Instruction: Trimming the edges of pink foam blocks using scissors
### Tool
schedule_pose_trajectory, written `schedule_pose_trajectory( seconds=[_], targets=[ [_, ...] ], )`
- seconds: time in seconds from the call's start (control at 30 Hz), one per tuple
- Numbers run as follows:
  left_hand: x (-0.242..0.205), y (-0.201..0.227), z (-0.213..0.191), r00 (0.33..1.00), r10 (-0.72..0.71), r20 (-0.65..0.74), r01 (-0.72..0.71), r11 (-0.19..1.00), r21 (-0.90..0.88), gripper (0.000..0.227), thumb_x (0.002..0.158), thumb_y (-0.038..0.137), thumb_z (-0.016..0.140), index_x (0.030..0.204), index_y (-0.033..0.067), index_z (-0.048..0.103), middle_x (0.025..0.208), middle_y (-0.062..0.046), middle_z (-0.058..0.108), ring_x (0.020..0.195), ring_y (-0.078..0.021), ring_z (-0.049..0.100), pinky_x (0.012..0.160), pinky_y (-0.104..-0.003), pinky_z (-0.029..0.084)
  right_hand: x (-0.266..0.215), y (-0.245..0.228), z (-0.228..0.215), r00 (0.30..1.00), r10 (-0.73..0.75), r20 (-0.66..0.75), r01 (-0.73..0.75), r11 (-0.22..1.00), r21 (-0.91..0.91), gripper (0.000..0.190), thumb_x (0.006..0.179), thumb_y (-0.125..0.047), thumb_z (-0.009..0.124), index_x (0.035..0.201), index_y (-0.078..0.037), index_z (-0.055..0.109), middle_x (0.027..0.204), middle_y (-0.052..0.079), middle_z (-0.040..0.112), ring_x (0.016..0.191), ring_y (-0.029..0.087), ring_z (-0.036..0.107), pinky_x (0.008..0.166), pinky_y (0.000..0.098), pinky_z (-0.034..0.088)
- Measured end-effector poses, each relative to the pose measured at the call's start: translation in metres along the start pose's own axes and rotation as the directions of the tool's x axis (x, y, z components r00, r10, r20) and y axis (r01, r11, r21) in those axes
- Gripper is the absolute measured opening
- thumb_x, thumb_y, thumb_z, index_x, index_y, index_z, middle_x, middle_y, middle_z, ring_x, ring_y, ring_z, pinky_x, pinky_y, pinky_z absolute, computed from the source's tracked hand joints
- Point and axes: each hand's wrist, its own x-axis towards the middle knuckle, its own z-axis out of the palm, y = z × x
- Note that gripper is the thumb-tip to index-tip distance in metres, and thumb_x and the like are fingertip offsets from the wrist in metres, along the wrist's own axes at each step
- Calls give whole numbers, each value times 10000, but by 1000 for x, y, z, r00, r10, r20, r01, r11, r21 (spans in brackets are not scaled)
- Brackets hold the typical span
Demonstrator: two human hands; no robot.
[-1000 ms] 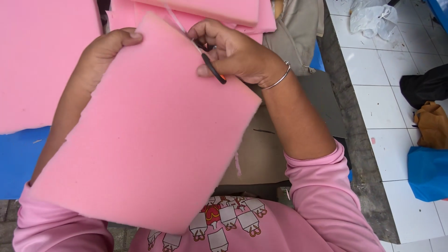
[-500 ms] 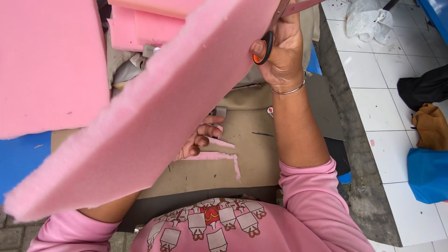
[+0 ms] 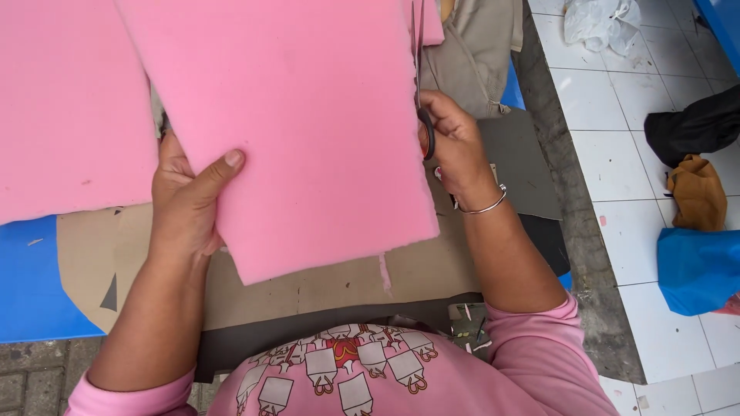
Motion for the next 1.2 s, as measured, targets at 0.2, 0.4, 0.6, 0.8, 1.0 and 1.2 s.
schedule_pose_trajectory(
  seconds=[0.2,0.4,0.6,0.8,1.0,1.2],
  targets=[
    [51,24,6,987,-149,65,146,988,58,526,761,102,777,1260,145,616,1241,-42,734,1111,-184,722,956,-339,652,-14,2,11,994,30,107,-35,998,49,526,894,-163,746,1377,-45,572,1323,23,647,1208,92,585,1045,230,454],
    [85,2,-4,996,-71,61,64,991,120,581,734,81,763,1282,187,601,1236,3,722,1111,-155,710,906,-318,650,-20,11,11,992,80,97,-84,995,44,428,916,-169,611,1326,-60,556,1256,16,620,1120,75,548,970,235,429],
    [79,-16,-15,999,16,32,-18,998,55,575,751,83,757,1288,170,573,1283,-19,696,1174,-182,679,976,-347,637,-29,18,8,943,195,270,-222,972,73,521,903,-224,542,1394,-71,463,1090,-56,440,798,39,363,627,193,291],
    [75,-11,-18,998,30,60,-39,989,143,678,765,84,737,1404,177,530,1347,-3,667,1240,-186,667,1027,-358,638,-32,13,5,895,139,424,-211,969,127,609,947,-213,670,1471,-83,388,1383,-4,470,1284,104,458,1078,321,400],
    [81,-11,-31,990,120,73,-127,986,106,622,805,102,765,1375,177,528,1334,-14,673,1240,-187,673,1051,-340,636,-28,24,6,977,85,197,-117,981,154,435,970,-285,726,1305,-47,582,1274,48,620,1209,122,564,1069,268,447],
    [78,-14,-25,995,74,65,-83,984,158,626,779,84,742,1362,172,531,1297,-13,675,1192,-175,677,1010,-340,637,-30,20,10,990,69,120,-84,989,120,451,972,-239,678,1347,-9,576,1376,112,624,1259,164,579,1081,305,473]
  ],
)
